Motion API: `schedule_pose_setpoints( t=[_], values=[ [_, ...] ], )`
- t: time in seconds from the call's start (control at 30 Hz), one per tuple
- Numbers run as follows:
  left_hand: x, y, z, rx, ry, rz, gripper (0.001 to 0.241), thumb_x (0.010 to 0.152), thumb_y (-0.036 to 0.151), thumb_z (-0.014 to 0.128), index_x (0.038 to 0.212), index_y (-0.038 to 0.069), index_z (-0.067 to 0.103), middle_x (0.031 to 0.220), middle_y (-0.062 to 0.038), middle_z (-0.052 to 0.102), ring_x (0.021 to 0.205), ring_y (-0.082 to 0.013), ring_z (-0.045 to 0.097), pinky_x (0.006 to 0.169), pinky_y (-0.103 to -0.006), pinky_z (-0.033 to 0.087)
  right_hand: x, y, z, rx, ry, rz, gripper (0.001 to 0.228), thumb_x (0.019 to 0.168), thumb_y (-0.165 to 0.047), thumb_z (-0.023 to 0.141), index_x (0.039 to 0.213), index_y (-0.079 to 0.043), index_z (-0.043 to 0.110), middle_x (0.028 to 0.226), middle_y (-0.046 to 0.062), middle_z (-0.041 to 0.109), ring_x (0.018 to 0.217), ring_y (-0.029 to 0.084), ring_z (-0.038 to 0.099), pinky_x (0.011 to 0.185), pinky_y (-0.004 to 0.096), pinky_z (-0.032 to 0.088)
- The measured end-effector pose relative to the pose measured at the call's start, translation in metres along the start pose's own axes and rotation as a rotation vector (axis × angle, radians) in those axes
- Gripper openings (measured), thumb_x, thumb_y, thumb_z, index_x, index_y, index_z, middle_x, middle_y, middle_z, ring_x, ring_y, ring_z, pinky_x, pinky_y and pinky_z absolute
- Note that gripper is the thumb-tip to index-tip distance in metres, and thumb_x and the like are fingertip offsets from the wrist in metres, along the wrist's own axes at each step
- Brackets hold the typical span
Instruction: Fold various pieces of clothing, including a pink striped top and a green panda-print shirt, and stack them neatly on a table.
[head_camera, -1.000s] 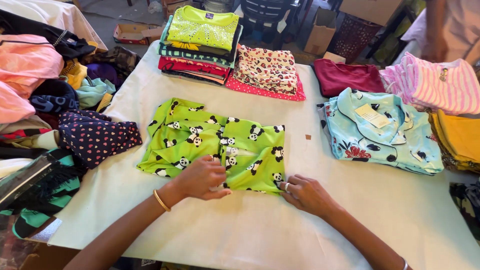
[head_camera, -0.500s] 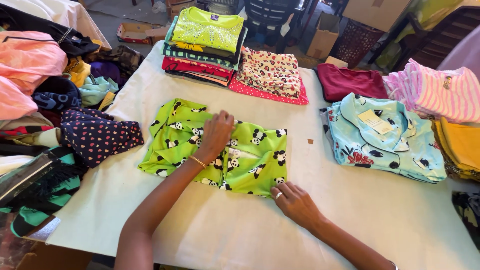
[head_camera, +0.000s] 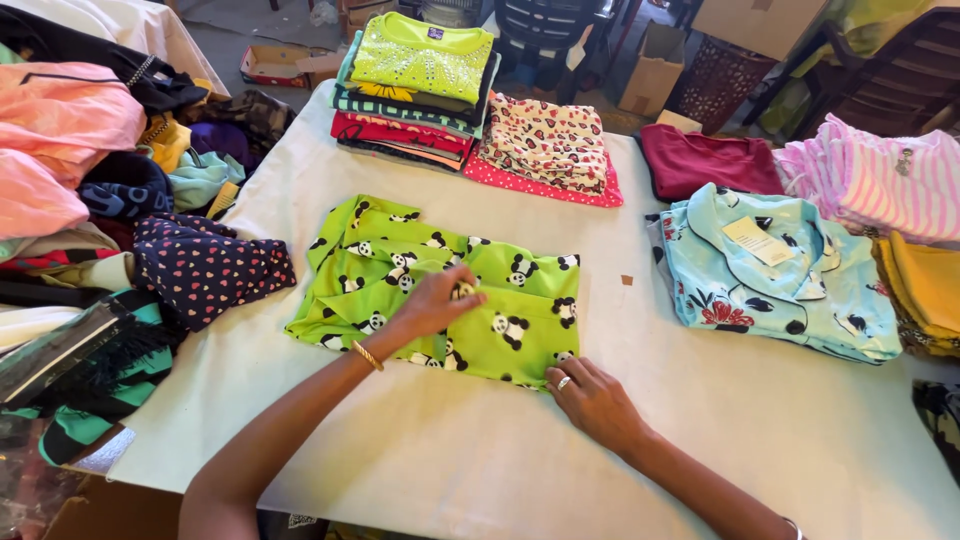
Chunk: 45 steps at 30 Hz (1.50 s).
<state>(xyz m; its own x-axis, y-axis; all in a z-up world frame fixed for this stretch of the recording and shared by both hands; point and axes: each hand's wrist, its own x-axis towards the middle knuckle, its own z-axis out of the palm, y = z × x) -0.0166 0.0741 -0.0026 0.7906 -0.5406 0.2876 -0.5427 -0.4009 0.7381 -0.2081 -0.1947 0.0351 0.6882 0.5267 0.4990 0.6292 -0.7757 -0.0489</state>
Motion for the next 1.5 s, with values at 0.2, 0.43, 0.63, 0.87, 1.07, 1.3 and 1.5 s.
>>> schedule_pose_setpoints(
  t=[0.2,0.43,0.63,0.87,1.07,1.3,1.5],
  values=[
    [-0.004,0.046,-0.018,0.312,0.077,-0.225,0.038,0.089,0.03,0.074,0.113,0.006,0.059,0.084,-0.011,0.07,0.084,-0.0324,0.069,0.072,-0.0461,0.052,0.001,-0.001,-0.007,-0.01,-0.01,-0.031,0.014,0.089,-0.012,0.069,0.099,-0.003,0.065,0.094,0.009,0.063,0.088,0.026,0.064,0.072,0.038,0.055],
    [0.036,0.058,-0.006,0.552,0.319,0.216,0.022,0.1,0.02,0.062,0.119,0.009,0.066,0.119,-0.007,0.067,0.113,-0.0263,0.064,0.089,-0.0454,0.05,0.047,0.059,-0.008,0.039,0.056,0.289,0.017,0.097,-0.024,0.068,0.096,-0.007,0.071,0.082,0.012,0.069,0.075,0.03,0.066,0.066,0.044,0.053],
    [0.079,-0.008,0.016,0.388,0.332,-0.105,0.033,0.098,0.041,0.068,0.105,0.009,0.072,0.11,-0.009,0.069,0.106,-0.0306,0.063,0.088,-0.0483,0.049,0.094,0.183,0.06,0.228,0.134,0.373,0.024,0.103,-0.025,0.064,0.106,-0.002,0.072,0.101,0.016,0.074,0.092,0.032,0.07,0.082,0.044,0.054],
    [0.076,-0.049,0.029,0.316,0.404,-0.108,0.028,0.092,0.037,0.072,0.098,0.01,0.071,0.109,-0.006,0.069,0.107,-0.0285,0.063,0.091,-0.0483,0.048,0.081,0.207,0.086,0.519,0.099,0.748,0.029,0.091,-0.034,0.074,0.101,-0.006,0.073,0.095,0.011,0.077,0.092,0.024,0.075,0.084,0.037,0.058],
    [0.069,-0.016,0.021,0.338,0.45,-0.139,0.03,0.089,0.024,0.07,0.113,0.008,0.064,0.118,-0.01,0.064,0.115,-0.0293,0.059,0.094,-0.0506,0.042,0.08,0.183,0.088,0.009,0.07,0.646,0.03,0.089,-0.03,0.079,0.098,-0.002,0.072,0.106,0.013,0.073,0.105,0.033,0.066,0.094,0.042,0.053],
    [0.063,0.042,0.045,0.312,0.402,0.233,0.031,0.108,0.012,0.057,0.139,0.007,0.057,0.149,-0.012,0.057,0.14,-0.0315,0.054,0.121,-0.0491,0.041,0.106,0.102,0.047,0.068,0.443,0.385,0.041,0.109,-0.019,0.061,0.142,0.003,0.049,0.138,0.025,0.06,0.129,0.043,0.059,0.109,0.047,0.047],
    [0.024,0.02,0.1,0.423,0.136,0.057,0.069,0.096,0.018,0.049,0.157,-0.006,0.025,0.165,-0.026,0.025,0.154,-0.0392,0.021,0.123,-0.0553,0.016,0.072,0.066,0.106,0.154,0.197,0.346,0.071,0.108,-0.037,0.053,0.154,0.013,0.03,0.159,0.033,0.035,0.152,0.043,0.03,0.125,0.049,0.027]
  ],
)
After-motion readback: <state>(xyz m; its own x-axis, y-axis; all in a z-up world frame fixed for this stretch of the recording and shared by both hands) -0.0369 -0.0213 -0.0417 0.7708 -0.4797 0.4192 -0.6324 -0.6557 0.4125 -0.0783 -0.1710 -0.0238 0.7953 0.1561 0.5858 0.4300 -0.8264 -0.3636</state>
